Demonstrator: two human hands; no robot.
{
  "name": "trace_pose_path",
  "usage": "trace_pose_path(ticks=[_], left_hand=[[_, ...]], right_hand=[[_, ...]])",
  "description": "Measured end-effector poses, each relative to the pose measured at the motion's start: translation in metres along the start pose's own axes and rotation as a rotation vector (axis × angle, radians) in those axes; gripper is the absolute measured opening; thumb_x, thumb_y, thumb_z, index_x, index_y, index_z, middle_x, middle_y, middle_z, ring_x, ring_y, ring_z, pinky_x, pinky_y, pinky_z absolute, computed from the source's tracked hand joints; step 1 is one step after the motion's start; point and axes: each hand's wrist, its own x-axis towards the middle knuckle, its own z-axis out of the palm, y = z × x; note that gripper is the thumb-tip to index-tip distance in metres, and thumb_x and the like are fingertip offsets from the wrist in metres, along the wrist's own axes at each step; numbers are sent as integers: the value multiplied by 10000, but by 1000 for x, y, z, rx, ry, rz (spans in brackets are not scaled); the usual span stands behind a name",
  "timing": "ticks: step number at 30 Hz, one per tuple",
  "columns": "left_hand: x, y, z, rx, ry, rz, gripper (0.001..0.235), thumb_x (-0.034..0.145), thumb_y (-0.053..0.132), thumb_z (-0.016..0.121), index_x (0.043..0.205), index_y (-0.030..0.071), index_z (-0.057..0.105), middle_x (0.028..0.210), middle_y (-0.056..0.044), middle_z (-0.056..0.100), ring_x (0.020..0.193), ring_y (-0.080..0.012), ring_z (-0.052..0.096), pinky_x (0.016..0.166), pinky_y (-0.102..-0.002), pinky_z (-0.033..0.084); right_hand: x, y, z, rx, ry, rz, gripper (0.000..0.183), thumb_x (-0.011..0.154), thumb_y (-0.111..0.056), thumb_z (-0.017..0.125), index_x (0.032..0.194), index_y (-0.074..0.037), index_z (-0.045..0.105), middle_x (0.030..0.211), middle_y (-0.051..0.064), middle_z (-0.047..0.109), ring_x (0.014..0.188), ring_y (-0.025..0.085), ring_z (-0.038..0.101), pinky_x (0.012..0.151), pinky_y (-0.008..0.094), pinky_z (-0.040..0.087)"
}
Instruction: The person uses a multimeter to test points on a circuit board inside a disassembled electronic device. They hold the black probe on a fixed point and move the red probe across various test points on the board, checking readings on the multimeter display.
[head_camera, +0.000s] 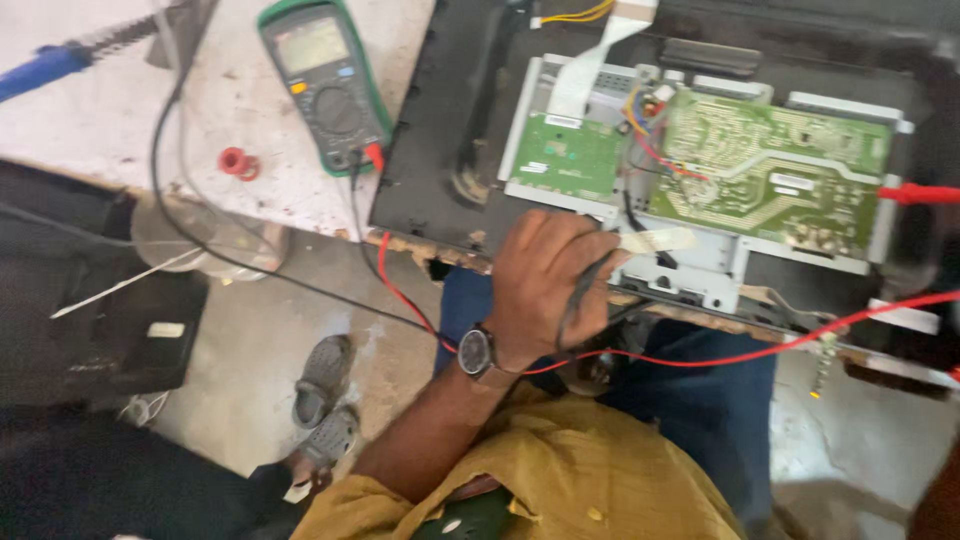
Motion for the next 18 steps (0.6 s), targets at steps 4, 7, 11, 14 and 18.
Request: trace_pose_path(ticks=[4, 7, 11, 14, 18], left_hand=[[-1, -7, 2, -32, -34, 28, 251, 812, -21, 715, 1052, 34, 669, 981, -106, 646, 894, -312, 621, 775, -416, 487], [-3, -6, 4, -19, -39, 1, 217, 811, -5, 706, 1022, 41, 686, 959, -105, 646, 876, -315, 611, 782, -422, 489], [0, -4, 5, 14, -32, 1, 178, 833, 21, 710, 1009, 34, 689, 948, -106, 641, 865, -312, 605, 778, -423, 486], [1, -4, 5, 9, -32, 4, 170, 837, 23, 714, 1005, 32, 689, 934, -99, 639, 846, -304, 598, 760, -425, 472], [-1, -5, 4, 5, -47, -6, 170, 841, 23, 709, 1010, 29, 686, 934, -101, 638, 850, -304, 590, 765, -422, 468]], right_hand=[[-7, -15, -30, 28, 42, -39, 190, 1119, -118, 684, 1017, 30, 620, 949, 133, 706, 724, 149, 594, 679, 249, 432], [-13, -32, -29, 22, 79, -61, 193, 1106, -112, 693, 1000, 35, 626, 934, 136, 707, 708, 152, 600, 662, 249, 435], [-12, -48, -19, 24, 85, -83, 238, 1104, -123, 701, 936, 33, 636, 870, 125, 695, 676, 139, 610, 661, 244, 477], [-11, -50, -17, 8, 76, -61, 244, 1110, -119, 698, 934, 40, 640, 851, 132, 685, 674, 140, 598, 661, 244, 464], [-12, -48, -18, 2, 55, -84, 216, 1103, -92, 673, 944, 51, 639, 868, 136, 685, 684, 146, 603, 673, 247, 468]])
